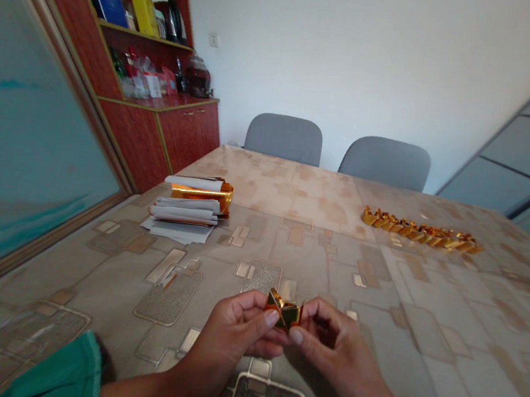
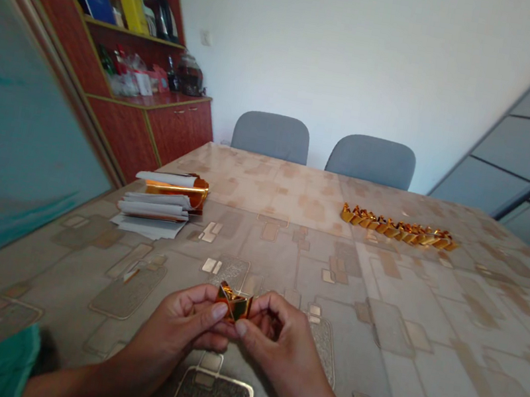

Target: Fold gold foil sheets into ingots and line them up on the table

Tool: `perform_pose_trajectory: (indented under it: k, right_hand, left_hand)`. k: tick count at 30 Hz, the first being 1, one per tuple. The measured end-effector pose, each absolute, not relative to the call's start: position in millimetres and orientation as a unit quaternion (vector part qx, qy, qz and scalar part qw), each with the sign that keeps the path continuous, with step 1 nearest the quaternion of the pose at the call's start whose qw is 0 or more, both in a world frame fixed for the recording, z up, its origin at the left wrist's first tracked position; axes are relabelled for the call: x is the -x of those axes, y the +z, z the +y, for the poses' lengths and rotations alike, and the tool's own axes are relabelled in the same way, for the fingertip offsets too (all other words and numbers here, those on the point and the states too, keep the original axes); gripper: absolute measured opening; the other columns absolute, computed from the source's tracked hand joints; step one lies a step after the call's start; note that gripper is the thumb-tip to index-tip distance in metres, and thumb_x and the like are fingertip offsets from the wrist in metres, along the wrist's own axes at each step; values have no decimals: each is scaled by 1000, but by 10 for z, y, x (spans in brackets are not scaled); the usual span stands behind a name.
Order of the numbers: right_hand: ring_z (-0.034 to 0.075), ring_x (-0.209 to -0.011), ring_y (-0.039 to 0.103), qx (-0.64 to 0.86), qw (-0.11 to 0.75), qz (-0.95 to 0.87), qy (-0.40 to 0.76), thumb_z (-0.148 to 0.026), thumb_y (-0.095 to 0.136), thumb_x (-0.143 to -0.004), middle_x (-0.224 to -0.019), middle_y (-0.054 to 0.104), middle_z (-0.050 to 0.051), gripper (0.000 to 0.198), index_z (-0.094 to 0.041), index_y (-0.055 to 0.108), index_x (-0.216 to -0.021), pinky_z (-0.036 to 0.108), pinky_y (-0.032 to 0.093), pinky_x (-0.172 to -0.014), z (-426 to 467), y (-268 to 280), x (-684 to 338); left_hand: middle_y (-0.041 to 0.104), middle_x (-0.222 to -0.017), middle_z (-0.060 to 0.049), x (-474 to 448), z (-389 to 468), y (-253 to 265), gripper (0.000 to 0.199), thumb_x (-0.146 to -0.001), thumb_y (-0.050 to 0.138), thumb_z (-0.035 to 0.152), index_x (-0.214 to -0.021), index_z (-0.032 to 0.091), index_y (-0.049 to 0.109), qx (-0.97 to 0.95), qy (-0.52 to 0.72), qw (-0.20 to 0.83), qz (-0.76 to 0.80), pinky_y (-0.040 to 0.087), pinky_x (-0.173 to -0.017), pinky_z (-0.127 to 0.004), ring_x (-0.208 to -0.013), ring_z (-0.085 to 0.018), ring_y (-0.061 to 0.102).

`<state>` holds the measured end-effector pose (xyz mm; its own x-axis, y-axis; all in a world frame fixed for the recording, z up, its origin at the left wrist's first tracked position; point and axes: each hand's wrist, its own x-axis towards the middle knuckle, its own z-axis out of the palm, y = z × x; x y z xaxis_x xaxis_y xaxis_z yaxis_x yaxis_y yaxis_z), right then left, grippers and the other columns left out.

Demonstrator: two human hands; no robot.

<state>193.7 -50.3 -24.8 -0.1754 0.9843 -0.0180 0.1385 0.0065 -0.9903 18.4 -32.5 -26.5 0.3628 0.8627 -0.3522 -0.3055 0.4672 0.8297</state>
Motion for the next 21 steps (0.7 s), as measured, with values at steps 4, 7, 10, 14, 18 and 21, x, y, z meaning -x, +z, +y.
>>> perform_pose_trajectory:
  k: [4, 7, 10, 14, 18, 21]
  right_hand:
    - [10, -53, 34, 475, 455, -543, 522, -57, 74, -80, -59, 43, -7, 43, -21, 52, -72, 23, 28, -49, -543, -281, -1900]
    - [10, -56, 35, 445, 489, -513, 547, -51, 74, -84, -62, 44, -6, 38, -21, 52, -74, 23, 27, -51, -566, -349, -1904]
    - [10, -59, 39, 434, 497, -491, 569, -46, 77, -83, -66, 49, -5, 33, -20, 57, -80, 23, 30, -54, -569, -416, -1916]
    - [11, -64, 51, 404, 506, -443, 619, -43, 83, -78, -73, 59, -2, 32, -20, 61, -83, 25, 38, -60, -564, -461, -1914]
    - [13, -69, 55, 387, 523, -434, 624, -40, 79, -82, -74, 63, 0, 28, -20, 61, -79, 27, 43, -64, -591, -474, -1906]
    - [14, -68, 54, 402, 522, -446, 606, -41, 77, -84, -72, 62, 0, 27, -21, 60, -78, 27, 42, -62, -601, -462, -1922]
  left_hand:
    - [75, -74, -4, -192, -326, -280, 48, -62, 91, 46, -83, 12, 64, -345, 393, 752, 400, 57, -59, -19, -67, -14, 73]
    - [75, -75, -4, -199, -325, -311, 47, -63, 90, 47, -81, 12, 63, -355, 404, 747, 392, 57, -60, -20, -70, -15, 74]
    - [75, -76, -4, -192, -332, -336, 46, -66, 88, 49, -79, 12, 63, -375, 412, 735, 387, 57, -61, -20, -72, -16, 74]
    - [75, -80, -5, -179, -357, -335, 45, -68, 86, 50, -77, 13, 64, -403, 416, 723, 377, 57, -62, -21, -74, -17, 74]
    - [74, -79, -5, -183, -364, -329, 42, -70, 85, 49, -76, 13, 64, -416, 415, 721, 366, 58, -63, -22, -76, -18, 74]
    - [73, -79, -5, -185, -354, -337, 41, -72, 84, 50, -78, 13, 65, -422, 409, 722, 365, 57, -64, -23, -76, -18, 73]
